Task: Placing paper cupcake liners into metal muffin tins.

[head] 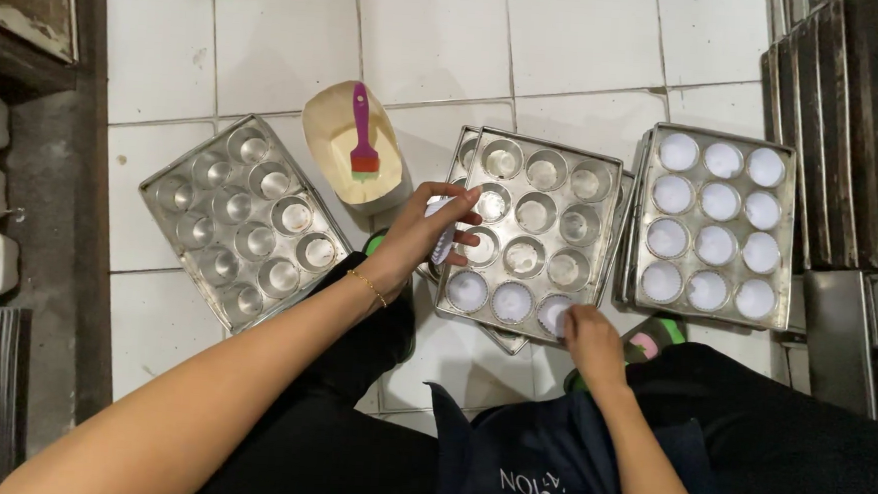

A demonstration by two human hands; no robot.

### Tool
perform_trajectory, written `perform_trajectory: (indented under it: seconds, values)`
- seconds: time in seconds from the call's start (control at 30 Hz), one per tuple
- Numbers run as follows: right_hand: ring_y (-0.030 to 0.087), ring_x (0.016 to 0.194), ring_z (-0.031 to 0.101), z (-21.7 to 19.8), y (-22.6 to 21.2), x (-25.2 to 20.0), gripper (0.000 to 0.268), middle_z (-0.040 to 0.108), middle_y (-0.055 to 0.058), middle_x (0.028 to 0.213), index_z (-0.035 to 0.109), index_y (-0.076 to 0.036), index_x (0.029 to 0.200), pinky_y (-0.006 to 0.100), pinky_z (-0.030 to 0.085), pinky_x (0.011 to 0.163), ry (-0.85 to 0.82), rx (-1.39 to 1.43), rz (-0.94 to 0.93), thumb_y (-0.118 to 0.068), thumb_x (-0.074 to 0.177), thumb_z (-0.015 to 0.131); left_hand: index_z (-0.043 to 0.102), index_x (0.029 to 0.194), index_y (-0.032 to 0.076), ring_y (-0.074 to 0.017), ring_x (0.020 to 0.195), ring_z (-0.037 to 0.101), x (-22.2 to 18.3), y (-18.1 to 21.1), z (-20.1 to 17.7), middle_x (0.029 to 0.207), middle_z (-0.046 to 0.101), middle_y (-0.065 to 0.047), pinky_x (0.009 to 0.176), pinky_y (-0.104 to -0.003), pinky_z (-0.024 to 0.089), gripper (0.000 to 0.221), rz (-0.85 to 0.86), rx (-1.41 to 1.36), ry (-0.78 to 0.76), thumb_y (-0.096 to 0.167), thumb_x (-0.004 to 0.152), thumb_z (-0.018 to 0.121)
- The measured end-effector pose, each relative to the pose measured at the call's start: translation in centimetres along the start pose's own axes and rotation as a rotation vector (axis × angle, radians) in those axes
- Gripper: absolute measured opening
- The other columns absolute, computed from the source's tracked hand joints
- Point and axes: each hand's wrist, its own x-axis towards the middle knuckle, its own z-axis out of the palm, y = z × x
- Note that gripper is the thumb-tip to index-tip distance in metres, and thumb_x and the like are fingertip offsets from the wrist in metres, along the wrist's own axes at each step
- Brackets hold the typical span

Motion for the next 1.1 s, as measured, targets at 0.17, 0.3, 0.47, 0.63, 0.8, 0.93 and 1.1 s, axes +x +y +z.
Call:
perform_trajectory:
  seconds: [0.17, 0.3, 0.47, 0.63, 0.8, 0.93, 1.1]
  values:
    - [0.032, 0.107, 0.068, 2.9, 1.0, -2.3, 0.031, 0.069, 0.014, 0.117, 0.069, -0.006, 0.113, 0.045, 0.049, 0.100, -0.263, -0.263, -0.176, -0.007, 0.083, 0.061, 0.051, 0.128, 0.007, -0.0181, 0.087, 0.073, 0.4, -0.1, 0.3, 0.107, 0.070, -0.012, 0.066, -0.032, 0.061, 0.063, -0.015, 0.007, -0.004, 0.050, 0.086, 0.070]
    - [0.032, 0.123, 0.060, 4.8, 1.4, -3.0, 0.049, 0.060, 0.016, 0.140, 0.061, 0.000, 0.131, 0.045, 0.036, 0.115, -0.270, -0.316, -0.232, -0.005, 0.083, 0.055, 0.051, 0.128, 0.007, -0.0172, 0.089, 0.073, 0.2, 0.0, 0.4, 0.109, 0.070, -0.012, 0.068, -0.031, 0.061, 0.064, 0.012, 0.009, -0.038, 0.051, 0.086, 0.070]
    - [0.031, 0.126, 0.058, 4.5, 1.2, -2.7, 0.058, 0.053, 0.018, 0.147, 0.055, 0.000, 0.138, 0.048, 0.030, 0.118, -0.337, -0.309, -0.241, -0.004, 0.081, 0.056, 0.050, 0.128, 0.007, -0.0180, 0.088, 0.074, 0.2, 0.0, 0.1, 0.108, 0.070, -0.012, 0.067, -0.031, 0.060, 0.064, 0.004, 0.009, -0.024, 0.051, 0.086, 0.069]
    - [0.032, 0.125, 0.056, 2.9, -0.8, -1.9, 0.063, 0.050, 0.022, 0.147, 0.052, 0.002, 0.139, 0.050, 0.026, 0.117, -0.401, -0.239, -0.212, 0.000, 0.076, 0.057, 0.050, 0.129, 0.006, -0.0183, 0.089, 0.074, -0.4, 0.7, 0.4, 0.108, 0.070, -0.013, 0.068, -0.032, 0.061, 0.064, 0.004, 0.009, -0.031, 0.051, 0.087, 0.069]
    - [0.032, 0.136, 0.051, 1.2, -4.9, -0.4, 0.043, 0.058, 0.014, 0.141, 0.058, -0.007, 0.135, 0.041, 0.035, 0.120, -0.349, -0.039, -0.086, -0.002, 0.093, 0.054, 0.039, 0.136, 0.004, -0.0224, 0.091, 0.075, 0.0, 0.2, 0.2, 0.111, 0.069, -0.017, 0.073, -0.035, 0.064, 0.071, -0.037, -0.079, -0.085, 0.044, 0.087, 0.071]
    - [0.029, 0.137, 0.049, 3.8, -4.6, 0.0, 0.059, 0.056, 0.014, 0.142, 0.053, 0.000, 0.136, 0.050, 0.022, 0.122, -0.373, -0.207, -0.522, 0.002, 0.077, 0.055, 0.033, 0.139, 0.005, -0.0253, 0.096, 0.075, 0.8, -1.2, -0.1, 0.113, 0.067, -0.018, 0.075, -0.037, 0.065, 0.072, -0.058, -0.120, -0.148, 0.035, 0.087, 0.073]
    - [0.028, 0.134, 0.048, -0.1, -8.2, 1.8, 0.057, 0.058, 0.015, 0.137, 0.059, -0.003, 0.132, 0.054, 0.019, 0.120, -0.242, -0.066, -0.411, -0.003, 0.076, 0.065, 0.020, 0.149, 0.009, -0.0342, 0.095, 0.075, 0.4, -1.6, -0.1, 0.112, 0.068, -0.025, 0.073, -0.042, 0.063, 0.072, -0.111, -0.272, -0.357, 0.028, 0.094, 0.063]
